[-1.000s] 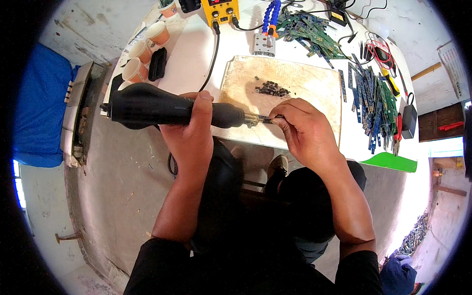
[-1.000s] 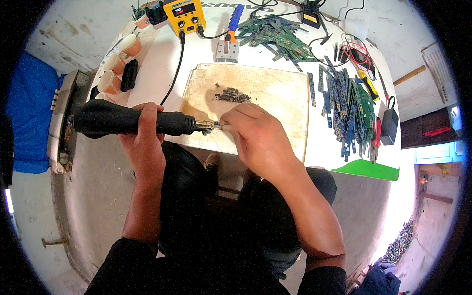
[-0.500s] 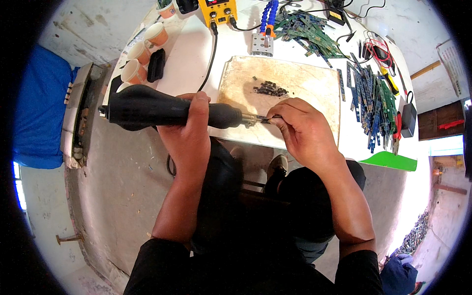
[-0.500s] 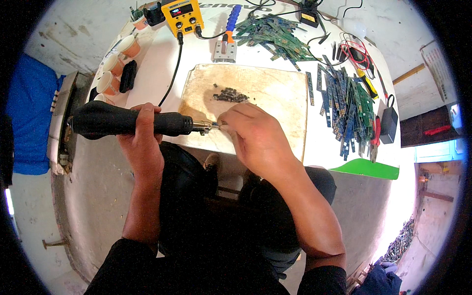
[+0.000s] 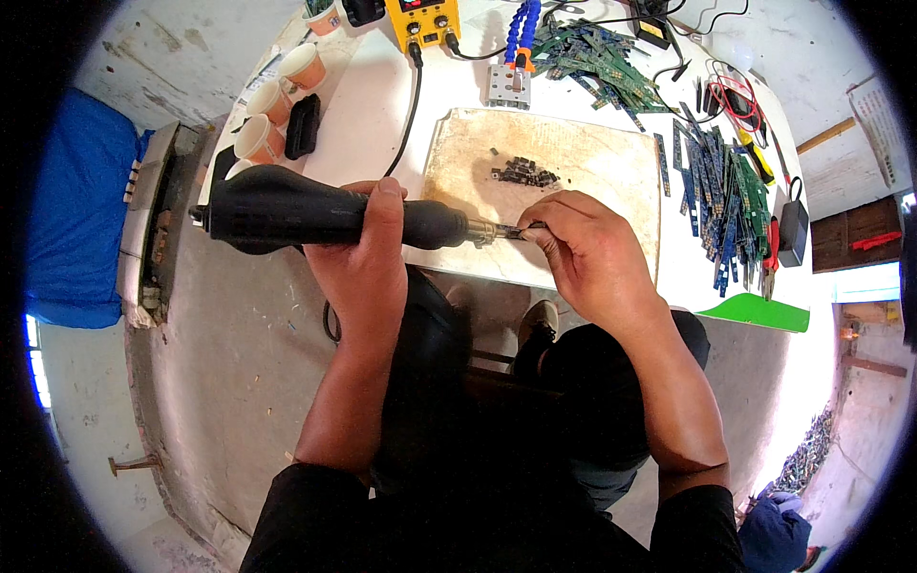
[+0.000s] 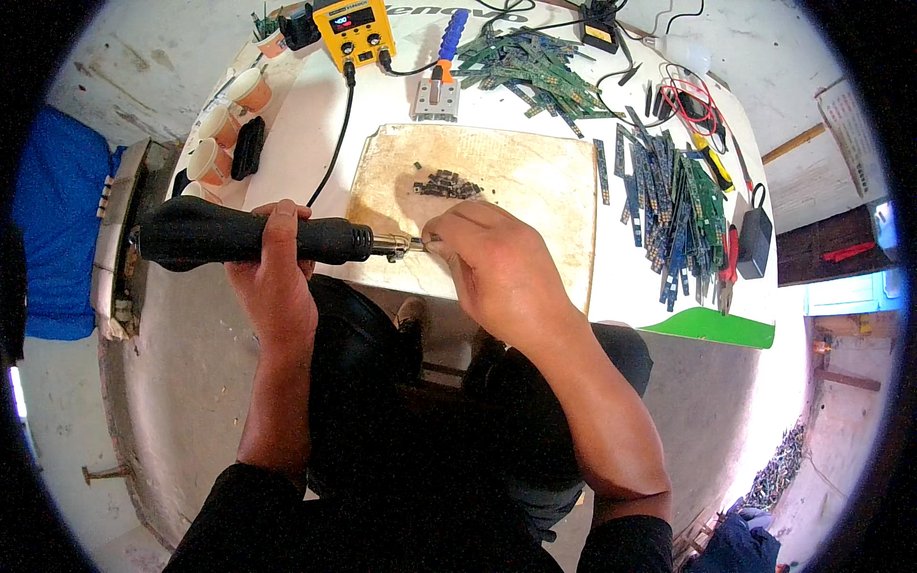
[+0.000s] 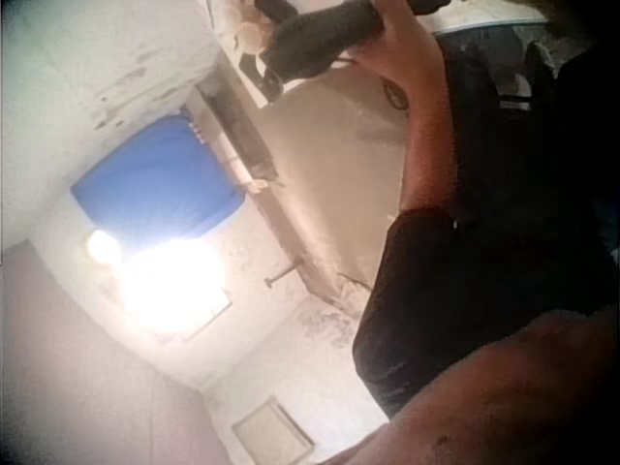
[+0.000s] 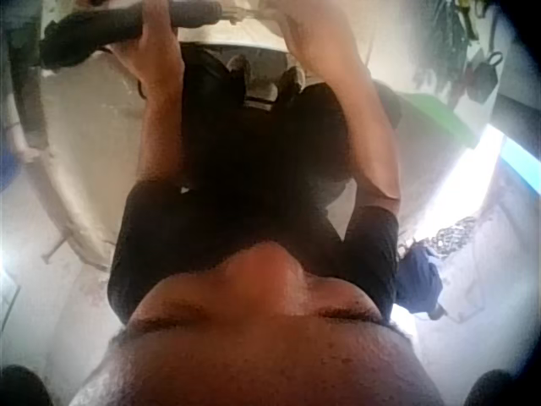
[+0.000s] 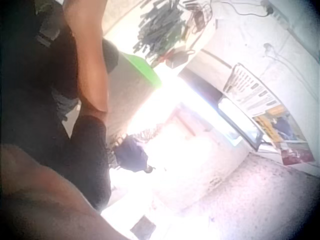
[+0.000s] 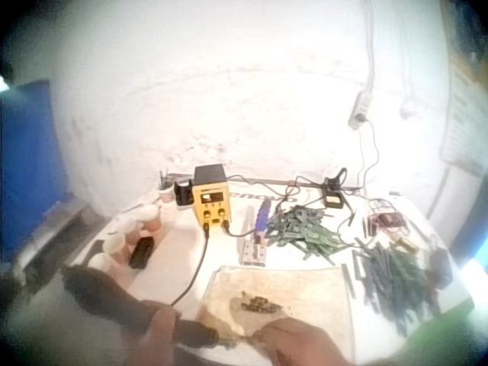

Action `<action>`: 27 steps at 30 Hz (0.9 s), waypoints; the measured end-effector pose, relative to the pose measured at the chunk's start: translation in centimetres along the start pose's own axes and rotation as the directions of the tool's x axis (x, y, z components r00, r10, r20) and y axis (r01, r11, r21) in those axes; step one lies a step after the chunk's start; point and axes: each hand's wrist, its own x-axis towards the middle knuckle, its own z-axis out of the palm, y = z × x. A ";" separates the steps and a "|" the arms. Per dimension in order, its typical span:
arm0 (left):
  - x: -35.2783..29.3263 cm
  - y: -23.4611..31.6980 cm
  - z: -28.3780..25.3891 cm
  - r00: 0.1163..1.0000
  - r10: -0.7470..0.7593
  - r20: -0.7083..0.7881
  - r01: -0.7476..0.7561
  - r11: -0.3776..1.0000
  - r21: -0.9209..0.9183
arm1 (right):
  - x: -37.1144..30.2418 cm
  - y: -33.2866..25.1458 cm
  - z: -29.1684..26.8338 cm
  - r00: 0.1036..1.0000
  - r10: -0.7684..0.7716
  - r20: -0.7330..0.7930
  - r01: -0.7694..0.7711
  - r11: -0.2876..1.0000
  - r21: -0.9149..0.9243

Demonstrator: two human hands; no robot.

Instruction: The person uses a heat gun and tweezers to remove small electronic components from several circuit boards. They heat the solder joints and lift the components off, placing them onto a work surface. The person repeats this process on multiple boards throughout the clip.

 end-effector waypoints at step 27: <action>0.2 -0.3 -0.5 1.000 -0.003 0.025 0.002 1.000 0.010 | 0.5 0.7 -0.1 0.936 0.181 -0.303 -0.196 0.980 -0.019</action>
